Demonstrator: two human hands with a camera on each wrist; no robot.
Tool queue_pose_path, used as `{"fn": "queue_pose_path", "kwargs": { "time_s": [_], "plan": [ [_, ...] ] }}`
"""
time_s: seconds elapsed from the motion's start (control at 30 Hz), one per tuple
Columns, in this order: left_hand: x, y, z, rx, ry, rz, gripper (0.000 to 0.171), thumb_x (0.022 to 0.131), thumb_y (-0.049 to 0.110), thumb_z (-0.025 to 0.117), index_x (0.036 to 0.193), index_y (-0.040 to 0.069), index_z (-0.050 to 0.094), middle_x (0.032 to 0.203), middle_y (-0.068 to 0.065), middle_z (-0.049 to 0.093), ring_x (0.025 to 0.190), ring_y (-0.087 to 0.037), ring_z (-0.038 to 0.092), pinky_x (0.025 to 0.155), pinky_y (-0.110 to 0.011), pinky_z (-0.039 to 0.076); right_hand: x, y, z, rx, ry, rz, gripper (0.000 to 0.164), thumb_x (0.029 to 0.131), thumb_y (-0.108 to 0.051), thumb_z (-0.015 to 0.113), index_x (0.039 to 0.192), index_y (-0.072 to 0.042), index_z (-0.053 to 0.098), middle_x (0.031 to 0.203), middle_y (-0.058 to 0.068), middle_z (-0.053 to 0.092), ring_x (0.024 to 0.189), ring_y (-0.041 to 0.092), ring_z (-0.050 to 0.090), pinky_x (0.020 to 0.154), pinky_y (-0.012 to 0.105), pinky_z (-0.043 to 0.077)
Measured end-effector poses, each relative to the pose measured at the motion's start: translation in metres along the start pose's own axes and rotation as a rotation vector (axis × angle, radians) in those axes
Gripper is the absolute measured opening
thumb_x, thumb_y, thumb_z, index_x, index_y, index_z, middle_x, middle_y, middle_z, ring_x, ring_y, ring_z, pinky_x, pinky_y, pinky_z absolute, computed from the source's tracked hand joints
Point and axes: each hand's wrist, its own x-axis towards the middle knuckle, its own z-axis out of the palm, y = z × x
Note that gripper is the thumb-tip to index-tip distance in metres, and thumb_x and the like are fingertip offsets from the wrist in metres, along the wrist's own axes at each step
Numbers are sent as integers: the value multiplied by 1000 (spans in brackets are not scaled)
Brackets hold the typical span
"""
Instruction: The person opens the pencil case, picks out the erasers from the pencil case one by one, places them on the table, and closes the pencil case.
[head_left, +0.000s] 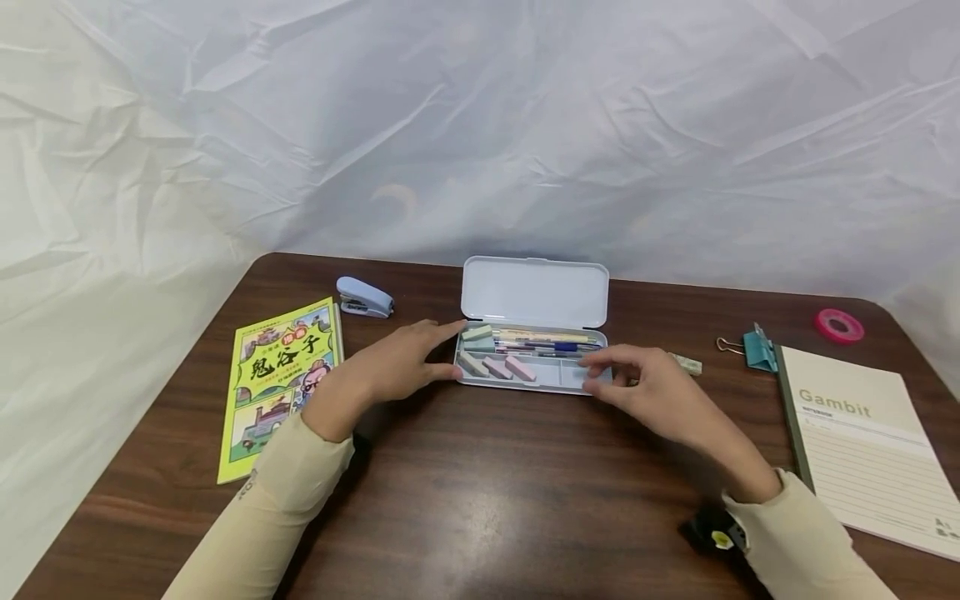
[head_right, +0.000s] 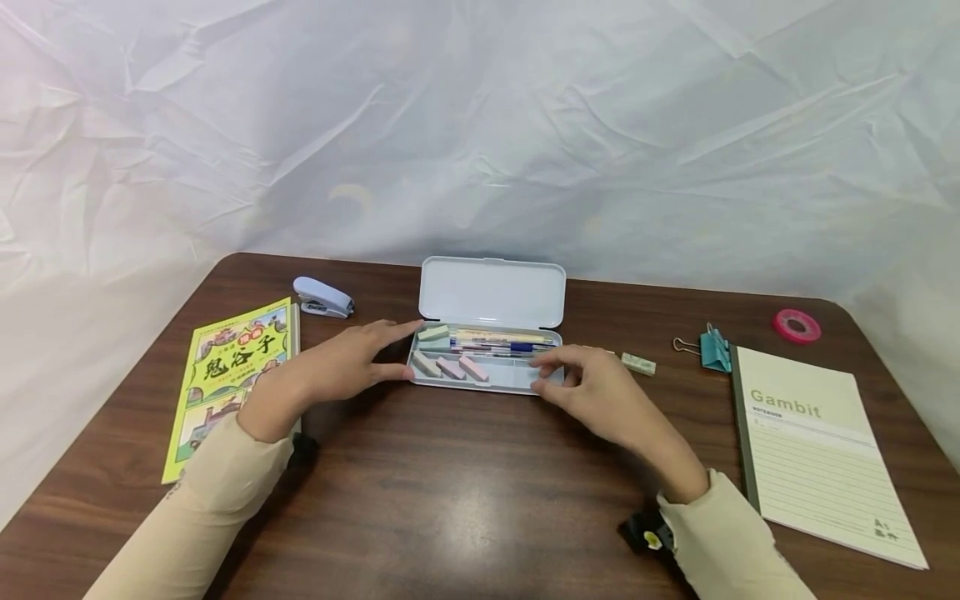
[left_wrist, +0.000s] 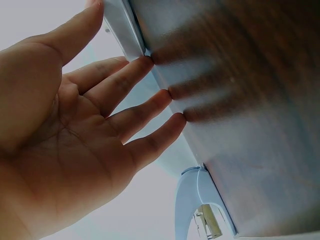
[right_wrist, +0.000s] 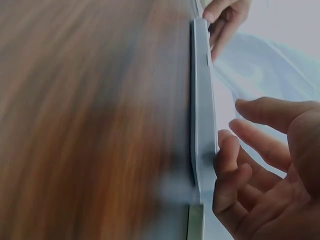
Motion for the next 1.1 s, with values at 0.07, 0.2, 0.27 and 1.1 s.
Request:
{"fn": "queue_pose_path", "kwargs": {
  "time_s": [0.07,0.2,0.27,1.1],
  "plan": [
    [3,-4,2,4,2,5,86,110,57,73,182,27,36,181,-18,48,171,-43,42,136,-67,39,3,-5,4,-7,15,-6,30,107,-21,83,137,-13,84,86,2,68,71,12,52,60,27,40],
    [8,-12,7,21,2,6,85,111,60,70,182,30,35,180,-17,49,169,-40,45,136,-64,40,9,-12,11,-16,41,-9,29,106,-19,84,134,-13,86,81,2,70,63,12,43,57,28,36],
    [14,-21,13,32,11,9,86,110,64,70,182,33,35,179,-13,51,167,-35,49,136,-60,42,12,-15,15,-11,46,-8,28,106,-19,85,133,-13,87,90,3,78,61,11,41,56,28,36],
    [4,-4,4,2,-1,-17,84,111,59,72,182,31,36,181,-19,46,171,-43,42,137,-67,38,44,-52,46,-74,15,88,26,103,-25,85,128,-20,90,65,-4,70,54,8,32,53,27,27]
  ]
}}
